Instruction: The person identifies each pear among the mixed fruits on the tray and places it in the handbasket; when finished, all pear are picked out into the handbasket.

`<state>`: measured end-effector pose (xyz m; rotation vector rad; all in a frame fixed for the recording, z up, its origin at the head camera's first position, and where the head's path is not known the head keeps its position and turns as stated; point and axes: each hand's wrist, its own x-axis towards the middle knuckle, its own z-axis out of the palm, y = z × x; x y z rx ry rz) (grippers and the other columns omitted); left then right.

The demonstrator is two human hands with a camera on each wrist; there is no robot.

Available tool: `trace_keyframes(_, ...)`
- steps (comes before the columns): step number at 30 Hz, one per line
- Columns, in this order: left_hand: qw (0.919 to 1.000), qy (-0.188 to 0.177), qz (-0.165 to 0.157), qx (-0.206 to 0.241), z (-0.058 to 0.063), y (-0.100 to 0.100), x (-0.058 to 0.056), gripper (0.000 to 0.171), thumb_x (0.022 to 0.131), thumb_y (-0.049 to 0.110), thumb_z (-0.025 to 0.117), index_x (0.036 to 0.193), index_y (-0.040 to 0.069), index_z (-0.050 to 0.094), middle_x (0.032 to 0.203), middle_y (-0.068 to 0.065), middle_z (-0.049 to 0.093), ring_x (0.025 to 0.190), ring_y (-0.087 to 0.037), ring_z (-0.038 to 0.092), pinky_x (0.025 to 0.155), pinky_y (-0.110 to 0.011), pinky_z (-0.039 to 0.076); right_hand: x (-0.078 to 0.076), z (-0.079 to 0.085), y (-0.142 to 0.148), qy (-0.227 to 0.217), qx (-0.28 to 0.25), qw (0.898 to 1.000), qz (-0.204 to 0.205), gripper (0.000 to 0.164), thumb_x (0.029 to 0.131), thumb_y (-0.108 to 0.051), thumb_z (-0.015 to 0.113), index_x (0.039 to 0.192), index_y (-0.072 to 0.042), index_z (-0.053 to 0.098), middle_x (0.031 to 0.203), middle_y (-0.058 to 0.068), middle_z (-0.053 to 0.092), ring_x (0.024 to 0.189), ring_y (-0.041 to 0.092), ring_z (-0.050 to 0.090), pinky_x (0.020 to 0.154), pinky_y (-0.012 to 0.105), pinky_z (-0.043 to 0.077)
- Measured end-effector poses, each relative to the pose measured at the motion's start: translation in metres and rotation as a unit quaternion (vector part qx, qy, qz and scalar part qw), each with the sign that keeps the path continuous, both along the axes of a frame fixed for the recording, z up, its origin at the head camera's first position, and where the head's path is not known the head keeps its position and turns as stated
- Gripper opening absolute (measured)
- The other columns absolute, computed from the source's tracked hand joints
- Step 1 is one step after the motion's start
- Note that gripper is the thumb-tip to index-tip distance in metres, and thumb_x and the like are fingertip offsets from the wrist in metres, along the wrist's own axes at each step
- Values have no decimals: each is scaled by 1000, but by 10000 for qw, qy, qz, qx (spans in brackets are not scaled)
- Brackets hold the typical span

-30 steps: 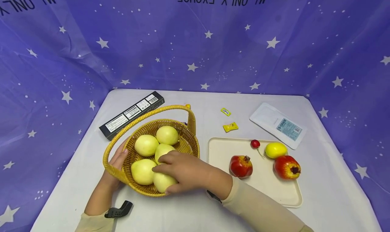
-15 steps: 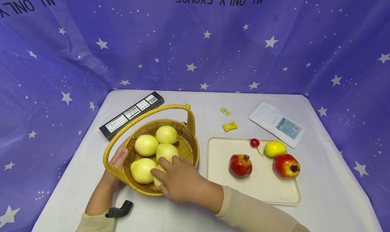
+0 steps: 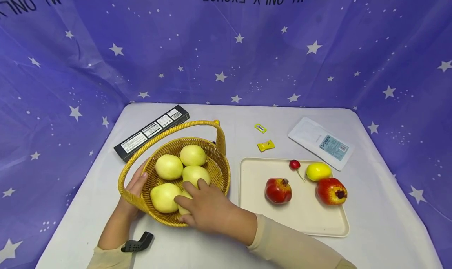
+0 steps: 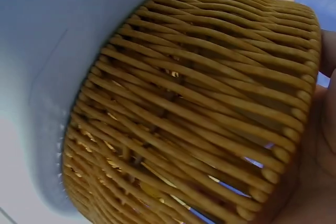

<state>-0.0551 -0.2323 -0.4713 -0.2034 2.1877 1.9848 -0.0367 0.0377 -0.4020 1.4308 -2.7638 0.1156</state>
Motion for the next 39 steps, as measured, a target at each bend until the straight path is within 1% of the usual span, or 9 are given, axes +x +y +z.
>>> trace_keyframes(4,10000,91,10,22,0,0,-1,58,103,49,33,143,8,39,129,-17,48,107,-19,51,87,-19,44,-1,4,2,-229,138,9996,-68,48,97,-55,47,139,-32,47,130,-1,44,95,21,45,61,34,45)
trace_keyframes(9,9999,-1,119,79,-2,2,-1,57,102,49,36,140,6,41,124,-18,50,101,-18,54,84,-21,46,-2,13,1,85,726,9963,-443,42,94,-56,48,125,-28,54,113,0,47,75,22,48,54,35,42)
trace_keyframes(13,9996,-219,192,-11,-3,4,1,58,101,51,37,141,9,41,129,-15,49,107,-19,51,87,-21,44,-3,12,0,460,1371,9823,-1187,58,88,-71,44,116,-21,55,103,5,43,71,26,51,55,38,42)
trace_keyframes(16,9989,-329,285,-158,-2,4,3,59,101,53,38,142,11,41,132,-12,48,111,-19,47,89,-19,40,-5,9,2,418,1476,9772,-1469,70,85,-77,41,123,-21,55,106,6,43,78,29,54,60,40,43)
trace_keyframes(22,9989,-297,273,-244,2,3,7,59,101,52,38,142,10,41,131,-13,48,110,-22,48,88,-20,42,-9,6,9,-446,684,9930,-853,65,90,-64,50,140,-23,44,132,9,41,87,28,57,67,40,50)
trace_keyframes(26,9988,-333,268,-229,1,2,7,59,100,52,38,142,11,41,130,-13,48,107,-20,49,87,-21,43,-11,5,12,-1021,28,9944,-287,63,91,-50,57,144,-20,41,145,11,35,110,27,56,88,40,50)
trace_keyframes(29,9989,-335,261,-208,1,1,5,60,100,53,38,142,11,41,129,-13,48,106,-18,49,87,-21,42,-13,2,11,-1043,-258,9942,-82,62,92,-47,59,144,-18,42,140,8,39,113,21,54,94,37,47)
trace_keyframes(35,9997,-215,115,-79,-2,-1,1,60,101,52,35,146,12,37,135,-10,44,116,-21,43,93,-21,37,-18,0,11,-827,-296,9958,-243,64,93,-56,55,144,-19,43,134,5,47,106,18,56,86,36,50)
trace_keyframes(39,9985,118,92,-526,-1,-5,4,59,102,49,36,149,13,33,143,-9,42,126,-21,39,101,-25,32,-16,4,17,-778,-348,9956,-386,66,92,-60,51,143,-18,45,135,5,49,111,21,56,90,40,49)
